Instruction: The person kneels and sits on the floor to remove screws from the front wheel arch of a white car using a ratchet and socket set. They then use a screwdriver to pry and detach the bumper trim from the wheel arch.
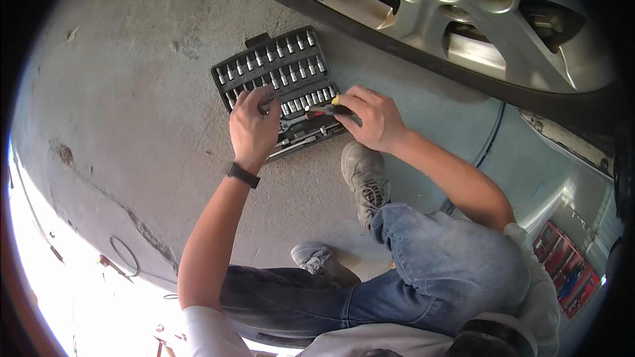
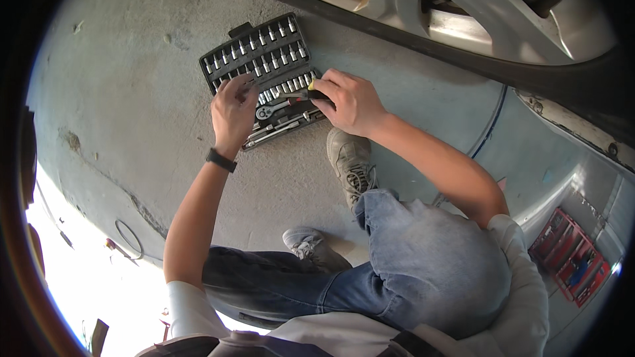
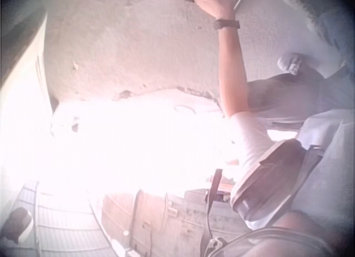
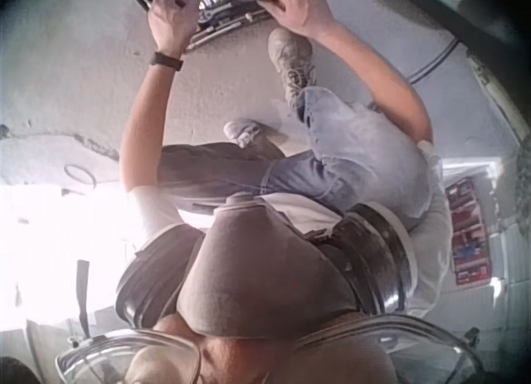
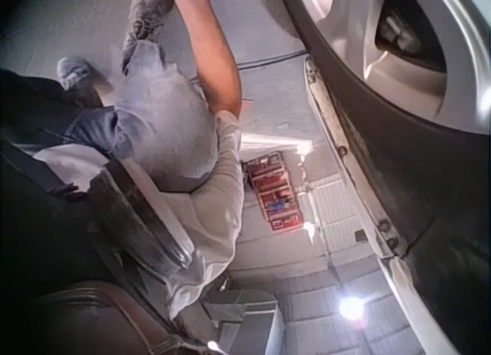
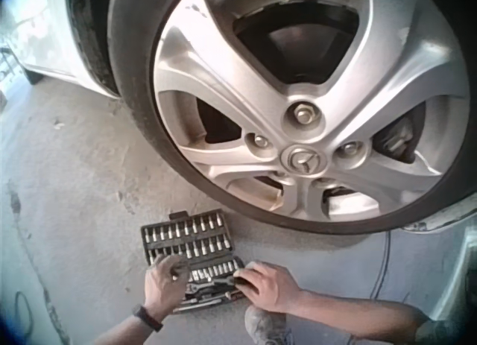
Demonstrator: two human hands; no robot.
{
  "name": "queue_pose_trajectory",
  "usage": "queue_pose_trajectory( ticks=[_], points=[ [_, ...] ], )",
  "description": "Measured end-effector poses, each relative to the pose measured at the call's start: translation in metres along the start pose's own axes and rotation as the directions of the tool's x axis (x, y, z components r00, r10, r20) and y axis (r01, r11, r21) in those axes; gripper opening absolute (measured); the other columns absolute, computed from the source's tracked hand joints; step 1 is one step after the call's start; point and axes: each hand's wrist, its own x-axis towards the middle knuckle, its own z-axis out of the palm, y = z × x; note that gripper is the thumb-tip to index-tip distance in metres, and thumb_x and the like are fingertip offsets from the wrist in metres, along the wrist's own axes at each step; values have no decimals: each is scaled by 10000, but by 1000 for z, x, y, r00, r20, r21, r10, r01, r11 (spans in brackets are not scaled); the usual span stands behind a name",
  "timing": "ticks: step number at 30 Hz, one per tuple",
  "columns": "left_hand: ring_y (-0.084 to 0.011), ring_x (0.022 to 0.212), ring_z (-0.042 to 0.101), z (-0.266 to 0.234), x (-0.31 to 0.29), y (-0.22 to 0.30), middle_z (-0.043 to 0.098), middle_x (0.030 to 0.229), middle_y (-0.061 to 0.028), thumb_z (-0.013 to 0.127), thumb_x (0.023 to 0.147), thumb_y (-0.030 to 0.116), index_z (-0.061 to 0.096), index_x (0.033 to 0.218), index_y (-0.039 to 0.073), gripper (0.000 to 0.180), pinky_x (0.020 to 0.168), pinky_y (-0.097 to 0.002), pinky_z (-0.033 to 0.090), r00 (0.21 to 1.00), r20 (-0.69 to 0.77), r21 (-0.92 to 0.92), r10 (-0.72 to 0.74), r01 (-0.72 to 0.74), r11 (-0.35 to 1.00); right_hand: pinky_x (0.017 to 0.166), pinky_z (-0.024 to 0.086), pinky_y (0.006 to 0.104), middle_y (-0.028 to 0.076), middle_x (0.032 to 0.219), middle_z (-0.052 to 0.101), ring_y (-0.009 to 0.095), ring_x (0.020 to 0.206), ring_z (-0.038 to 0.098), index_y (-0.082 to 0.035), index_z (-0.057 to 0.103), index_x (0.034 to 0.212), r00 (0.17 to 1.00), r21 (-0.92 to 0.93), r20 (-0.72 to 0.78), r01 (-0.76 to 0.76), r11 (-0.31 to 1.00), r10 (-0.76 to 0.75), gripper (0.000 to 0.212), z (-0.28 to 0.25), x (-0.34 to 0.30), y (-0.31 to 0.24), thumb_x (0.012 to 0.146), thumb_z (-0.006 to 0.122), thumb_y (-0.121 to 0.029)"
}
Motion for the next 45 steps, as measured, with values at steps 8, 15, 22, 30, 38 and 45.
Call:
queue_pose_trajectory(
  ticks=[8, 15, 22, 30, 38, 45],
  points=[
    [-373, 1018, 671, 61, 34, -3, 669, 1142, -181, 708, 875, 206, 698, 1199, 34, 367, 889, -457, 545, 998, -46, 169, 43, -34, 985, 847, 545, 403, 137, 1037, 684, 323, 950, 680, 17, 688, 1111, 954, 190, 66, -299, 935, 292, 314, -20, -42, -1, 875, 762, -178],
    [-380, 1001, 659, 78, 76, 14, 655, 1114, -186, 698, 866, 241, 727, 1152, 44, 348, 896, -465, 536, 981, -161, 150, 106, -82, 985, 846, 551, 410, 167, 1007, 716, 340, 924, 703, 42, 681, 1100, 925, 283, 130, -381, 880, 358, 335, -25, -58, -8, 883, 756, -202],
    [-369, 1030, 673, 102, 94, 22, 679, 1050, -178, 733, 852, 329, 782, 1055, 93, 316, 919, -449, 536, 971, -233, 172, -44, 86, 981, 808, 570, 388, 191, 1067, 738, 326, 895, 734, 47, 678, 1119, 888, 385, 218, -460, 800, 405, 361, -25, -57, -17, 884, 767, -212],
    [-368, 999, 671, 108, 91, 11, 682, 1065, -154, 737, 878, 239, 779, 989, 114, 172, 882, -455, 529, 953, -302, 50, -8, 24, 998, 727, 594, 341, 169, 976, 752, 261, 853, 740, 45, 658, 1171, 887, 441, 217, -461, 770, 408, 364, -30, -50, -23, 899, 764, -172],
    [-257, 813, 700, 101, 95, 12, 753, 902, -95, 759, 937, 324, 777, 973, 84, 244, 793, -368, 553, 949, -166, -215, -268, 230, 949, 715, 594, 330, 154, 1005, 744, 234, 869, 732, 48, 649, 1221, 906, 478, 192, -422, 770, 378, 379, -29, -50, -23, 928, 741, -175],
    [-168, 976, 724, 47, 47, 69, 751, 1089, -107, 663, 1037, 234, 662, 1086, 56, 185, 874, -273, 568, 887, 461, -870, -8, 454, 194, 677, 565, 306, 128, 987, 689, 184, 807, 688, 61, 613, 1247, 902, 609, 70, -377, 698, 426, 382, -45, -47, -28, 1021, 653, -244]
  ],
)
